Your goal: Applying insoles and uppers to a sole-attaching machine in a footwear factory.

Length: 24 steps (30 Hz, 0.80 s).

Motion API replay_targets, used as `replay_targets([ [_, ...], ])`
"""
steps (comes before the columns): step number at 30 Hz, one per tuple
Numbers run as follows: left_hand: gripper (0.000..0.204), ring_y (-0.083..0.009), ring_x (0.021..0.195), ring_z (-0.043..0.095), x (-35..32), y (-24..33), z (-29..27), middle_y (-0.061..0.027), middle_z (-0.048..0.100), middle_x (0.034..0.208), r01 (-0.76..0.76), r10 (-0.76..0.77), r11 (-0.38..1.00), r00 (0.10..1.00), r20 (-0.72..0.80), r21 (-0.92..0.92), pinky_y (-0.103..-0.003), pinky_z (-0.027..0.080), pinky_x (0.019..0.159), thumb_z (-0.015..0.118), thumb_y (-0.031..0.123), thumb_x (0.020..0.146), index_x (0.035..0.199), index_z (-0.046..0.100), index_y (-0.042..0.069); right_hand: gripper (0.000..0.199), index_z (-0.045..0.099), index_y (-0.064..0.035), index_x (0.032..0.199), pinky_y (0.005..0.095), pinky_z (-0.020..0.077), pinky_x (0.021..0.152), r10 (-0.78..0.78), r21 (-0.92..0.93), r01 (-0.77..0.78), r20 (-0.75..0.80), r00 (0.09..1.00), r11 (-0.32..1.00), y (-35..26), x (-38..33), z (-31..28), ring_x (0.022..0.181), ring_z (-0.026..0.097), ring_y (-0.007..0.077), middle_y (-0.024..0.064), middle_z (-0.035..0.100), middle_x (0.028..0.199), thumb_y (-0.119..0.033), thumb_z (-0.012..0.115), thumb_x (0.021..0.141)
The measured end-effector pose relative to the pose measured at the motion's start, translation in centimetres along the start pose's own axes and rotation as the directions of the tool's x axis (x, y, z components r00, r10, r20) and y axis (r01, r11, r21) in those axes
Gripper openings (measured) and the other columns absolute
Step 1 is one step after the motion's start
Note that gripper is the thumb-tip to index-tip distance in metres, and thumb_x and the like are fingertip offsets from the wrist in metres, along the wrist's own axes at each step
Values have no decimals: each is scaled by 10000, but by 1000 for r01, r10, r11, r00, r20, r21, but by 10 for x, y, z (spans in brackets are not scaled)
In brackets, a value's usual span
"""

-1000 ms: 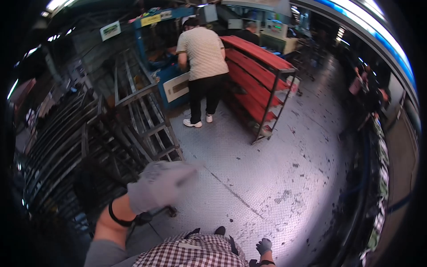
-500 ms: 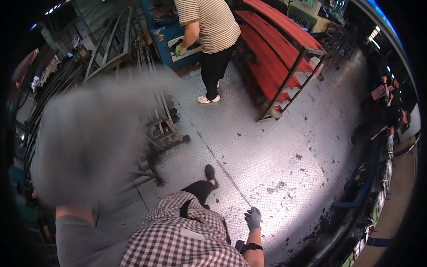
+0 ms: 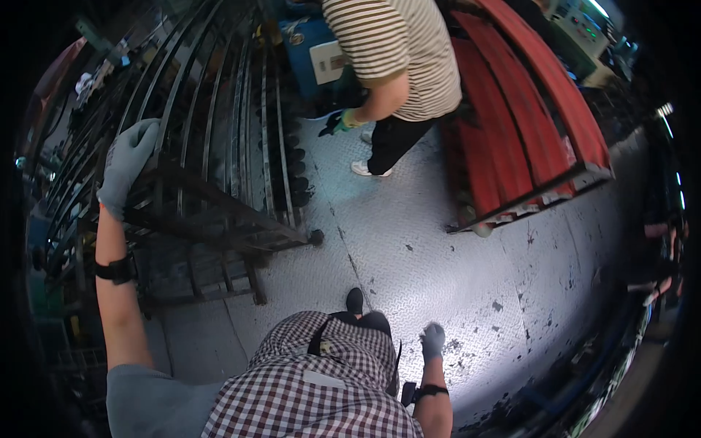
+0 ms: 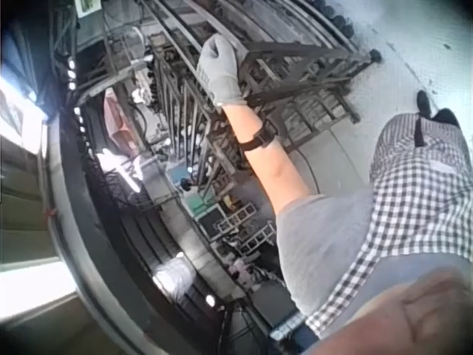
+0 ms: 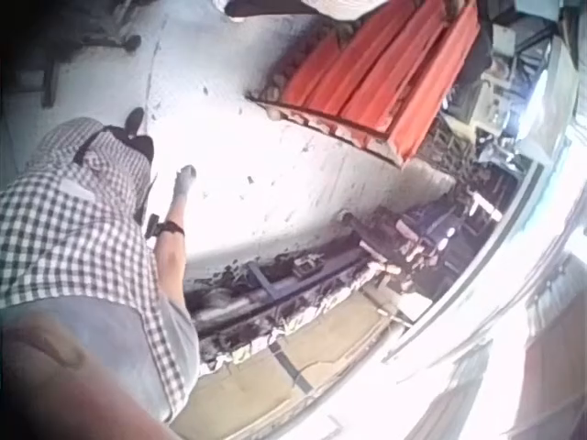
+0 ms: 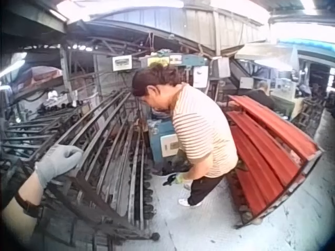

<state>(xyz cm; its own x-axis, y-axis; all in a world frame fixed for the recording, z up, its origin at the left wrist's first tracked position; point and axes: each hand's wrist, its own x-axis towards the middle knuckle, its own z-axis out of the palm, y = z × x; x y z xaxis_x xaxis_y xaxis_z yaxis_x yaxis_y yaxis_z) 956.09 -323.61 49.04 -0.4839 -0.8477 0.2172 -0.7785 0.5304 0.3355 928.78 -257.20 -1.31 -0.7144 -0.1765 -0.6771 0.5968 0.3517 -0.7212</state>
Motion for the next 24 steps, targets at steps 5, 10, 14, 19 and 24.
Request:
replay_targets([
  [5, 326, -136, 1112, 646, -6, -8, 5, -88, 715, 1236, -64, 61, 983, 998, -23, -171, -284, 488, 972, 561, 119, 1032, 1311, 664, -15, 431, 634, -70, 1343, 385, 494, 1051, -441, -647, 559, 358, 823, 518, -181, 63, 207, 1173, 671, 297, 167, 690, 1265, -272, 550, 971],
  [10, 312, -179, 1133, 653, -2, 0, 9, -138, 694, 1277, -34, 20, 981, 997, -79, -192, -300, 489, 1002, 558, 83, 1017, 1282, 679, -27, 488, 566, -122, 1401, 478, 468, 1020, -767, -246, 965, 635, 93, -87, -385, 55, 411, 1235, 559, 404, 211, 585, 1314, -183, 654, 925],
  [14, 321, -177, 1099, 664, 3, 7, 9, -139, 693, 1259, 70, -89, 979, 991, -96, -189, -293, 507, 969, 534, 44, 1021, 1303, 667, -34, 791, 326, -228, 1597, 617, 254, 1186, -577, -452, 821, 793, 192, -348, -454, 120, 532, 1456, 283, 537, 294, 349, 1561, -356, 689, 906],
  [19, 339, -171, 1027, 683, -8, -5, 4, -137, 695, 1230, 191, -203, 975, 974, -103, -113, -295, 534, 923, 498, -16, 1021, 1323, 652, -38, 1070, 191, -279, 1649, 607, 167, 1228, -262, -673, 636, 736, 624, -378, -484, 186, 600, 1518, 189, 536, 275, 202, 1664, -524, 779, 788],
  [24, 353, -196, 1016, 699, -23, -6, -6, -152, 702, 1187, 345, -368, 926, 915, -164, -152, -309, 550, 933, 462, 10, 1054, 1367, 619, -29, 1087, 200, -207, 1642, 570, 379, 1113, -377, -662, 567, 748, 546, -490, -483, 220, 640, 1399, 462, 386, 185, 472, 1485, -520, 795, 788],
])
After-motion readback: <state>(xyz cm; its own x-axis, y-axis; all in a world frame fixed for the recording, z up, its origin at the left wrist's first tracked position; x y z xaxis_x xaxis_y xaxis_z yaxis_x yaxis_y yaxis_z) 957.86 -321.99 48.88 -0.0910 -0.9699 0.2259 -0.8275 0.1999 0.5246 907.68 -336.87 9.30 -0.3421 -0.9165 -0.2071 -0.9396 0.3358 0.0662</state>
